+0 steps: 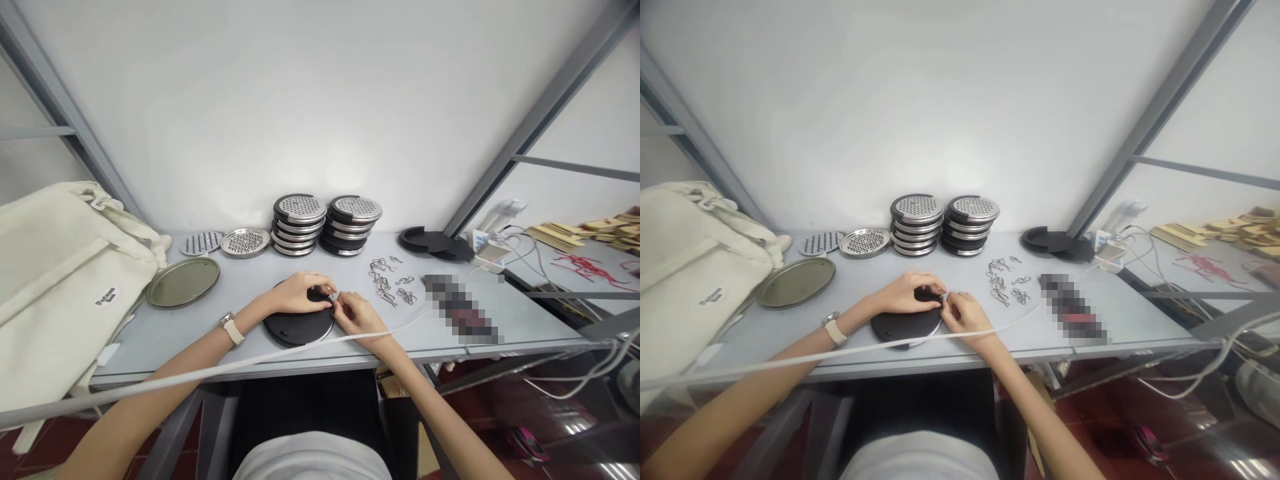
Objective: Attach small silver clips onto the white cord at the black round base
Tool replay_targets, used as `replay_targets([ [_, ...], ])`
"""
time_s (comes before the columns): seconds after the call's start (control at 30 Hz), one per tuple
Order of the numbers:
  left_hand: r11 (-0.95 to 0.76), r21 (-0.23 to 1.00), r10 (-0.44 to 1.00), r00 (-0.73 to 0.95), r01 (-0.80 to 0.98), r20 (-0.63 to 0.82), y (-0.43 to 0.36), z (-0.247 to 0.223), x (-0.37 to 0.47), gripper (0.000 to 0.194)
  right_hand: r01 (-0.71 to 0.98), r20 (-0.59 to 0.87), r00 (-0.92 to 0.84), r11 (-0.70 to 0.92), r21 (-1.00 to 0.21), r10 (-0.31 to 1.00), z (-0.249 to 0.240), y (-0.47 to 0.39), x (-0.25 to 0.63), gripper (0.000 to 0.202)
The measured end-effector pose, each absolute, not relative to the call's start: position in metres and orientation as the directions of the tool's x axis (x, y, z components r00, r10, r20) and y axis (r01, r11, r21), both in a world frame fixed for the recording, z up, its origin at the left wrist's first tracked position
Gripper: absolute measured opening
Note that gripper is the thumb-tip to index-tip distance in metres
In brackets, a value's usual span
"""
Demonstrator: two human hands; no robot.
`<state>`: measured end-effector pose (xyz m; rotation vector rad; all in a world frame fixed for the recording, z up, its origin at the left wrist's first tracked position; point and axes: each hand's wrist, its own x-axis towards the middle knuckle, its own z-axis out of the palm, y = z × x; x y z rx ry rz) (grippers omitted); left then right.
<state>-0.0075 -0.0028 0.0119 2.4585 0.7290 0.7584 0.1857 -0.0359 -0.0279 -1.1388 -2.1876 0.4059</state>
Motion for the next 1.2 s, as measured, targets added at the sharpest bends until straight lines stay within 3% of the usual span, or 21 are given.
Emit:
replay_targets([
  [0.27,-0.763,0.557,0.582,0.726,0.33,0.366,-0.0037,0.0107,-0.0087,0.024,0.593,0.394,-0.401,0.563,-0.576,0.827,-0.0286,-0.0351,0.1884,0.028],
  [0.53,-0.78,0.54,0.563,0.731,0.317,0.385,-0.0044,0.012,-0.0074,0.021,0.594,0.359,-0.468,0.589,-0.548,0.807,-0.0242,-0.0361,0.1872,0.024],
  [1.2,-0.712,0.639,0.599,0.726,0.29,0.338,-0.007,0.0053,-0.0089,0.027,0.619,0.364,-0.483,0.605,-0.501,0.796,-0.0307,-0.0341,0.1878,0.021],
])
